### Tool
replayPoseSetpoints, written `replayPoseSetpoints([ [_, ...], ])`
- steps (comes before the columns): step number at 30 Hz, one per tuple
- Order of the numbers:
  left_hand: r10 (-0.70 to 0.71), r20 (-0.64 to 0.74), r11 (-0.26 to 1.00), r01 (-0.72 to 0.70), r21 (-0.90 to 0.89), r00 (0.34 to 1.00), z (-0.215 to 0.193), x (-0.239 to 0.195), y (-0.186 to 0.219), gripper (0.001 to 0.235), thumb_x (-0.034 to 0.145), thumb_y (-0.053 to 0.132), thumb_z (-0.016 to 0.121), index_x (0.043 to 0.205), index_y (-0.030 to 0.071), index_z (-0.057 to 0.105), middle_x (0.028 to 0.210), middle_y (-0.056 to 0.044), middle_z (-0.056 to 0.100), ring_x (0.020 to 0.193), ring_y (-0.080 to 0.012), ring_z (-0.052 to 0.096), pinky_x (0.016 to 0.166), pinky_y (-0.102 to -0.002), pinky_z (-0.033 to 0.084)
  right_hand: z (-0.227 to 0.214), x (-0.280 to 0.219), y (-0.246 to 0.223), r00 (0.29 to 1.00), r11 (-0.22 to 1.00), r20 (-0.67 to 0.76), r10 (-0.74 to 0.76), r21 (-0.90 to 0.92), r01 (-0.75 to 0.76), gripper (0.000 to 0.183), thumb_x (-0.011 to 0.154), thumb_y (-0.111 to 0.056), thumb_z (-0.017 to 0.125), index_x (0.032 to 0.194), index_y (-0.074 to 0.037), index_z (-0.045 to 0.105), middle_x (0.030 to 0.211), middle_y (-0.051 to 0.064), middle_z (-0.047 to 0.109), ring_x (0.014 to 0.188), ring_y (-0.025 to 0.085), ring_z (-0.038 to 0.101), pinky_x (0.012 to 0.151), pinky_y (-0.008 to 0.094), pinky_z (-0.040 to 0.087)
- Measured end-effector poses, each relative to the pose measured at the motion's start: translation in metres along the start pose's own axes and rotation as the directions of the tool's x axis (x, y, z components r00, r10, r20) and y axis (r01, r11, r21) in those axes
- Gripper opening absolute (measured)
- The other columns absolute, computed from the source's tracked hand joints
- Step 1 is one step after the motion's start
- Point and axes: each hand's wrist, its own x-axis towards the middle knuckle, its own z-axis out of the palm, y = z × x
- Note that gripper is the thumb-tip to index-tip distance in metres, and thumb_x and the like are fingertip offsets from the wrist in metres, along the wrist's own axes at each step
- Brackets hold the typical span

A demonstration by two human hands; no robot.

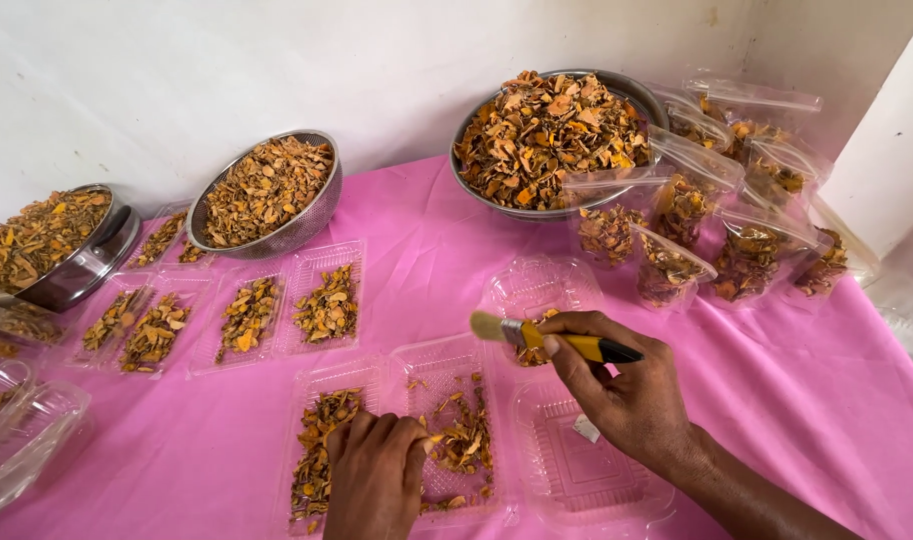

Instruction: The person uses a small brush to sweep dried orange and brown leaves from a large metal bowl into clear plastic containers. They carefully arrange the leaves within the containers on a pink tablecloth.

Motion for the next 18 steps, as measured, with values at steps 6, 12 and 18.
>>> replayPoseSetpoints([
  [6, -0.163, -0.062, 0.964, 0.145, -0.225, 0.985, -0.006, 0.004, 0.007, 0.006, 0.088, 0.031, 0.07, 0.088, 0.024, 0.071, 0.09, 0.01, 0.081, 0.091, -0.021, 0.062, 0.087, -0.042, 0.037, 0.01, -0.008, -0.003, 0.947, 0.94, 0.304, 0.101, 0.283, -0.191, 0.022, 0.091, -0.023, 0.073, 0.105, -0.008, 0.079, 0.097, 0.005, 0.083, 0.082, 0.013, 0.076, 0.068, 0.025, 0.061],
  [12, -0.26, 0.0, 0.883, 0.238, -0.404, 0.965, -0.029, 0.009, 0.018, 0.014, 0.09, 0.025, 0.066, 0.091, 0.019, 0.079, 0.075, 0.0, 0.076, 0.074, -0.0154, 0.063, 0.067, -0.032, 0.057, 0.013, -0.012, -0.002, 0.925, 0.988, 0.363, 0.115, 0.051, -0.143, 0.018, 0.093, -0.026, 0.07, 0.101, -0.013, 0.08, 0.085, -0.005, 0.079, 0.054, 0.005, 0.055, 0.047, 0.024, 0.043],
  [18, -0.336, 0.114, 0.838, 0.352, -0.417, 0.935, -0.036, 0.01, 0.023, 0.018, 0.09, 0.029, 0.07, 0.101, 0.023, 0.083, 0.079, 0.001, 0.073, 0.073, -0.0121, 0.062, 0.071, -0.031, 0.052, 0.012, -0.011, -0.005, 0.872, 0.937, 0.465, 0.155, 0.211, -0.279, 0.014, 0.093, -0.019, 0.073, 0.1, -0.01, 0.08, 0.082, -0.001, 0.078, 0.069, 0.006, 0.064, 0.061, 0.023, 0.051],
])
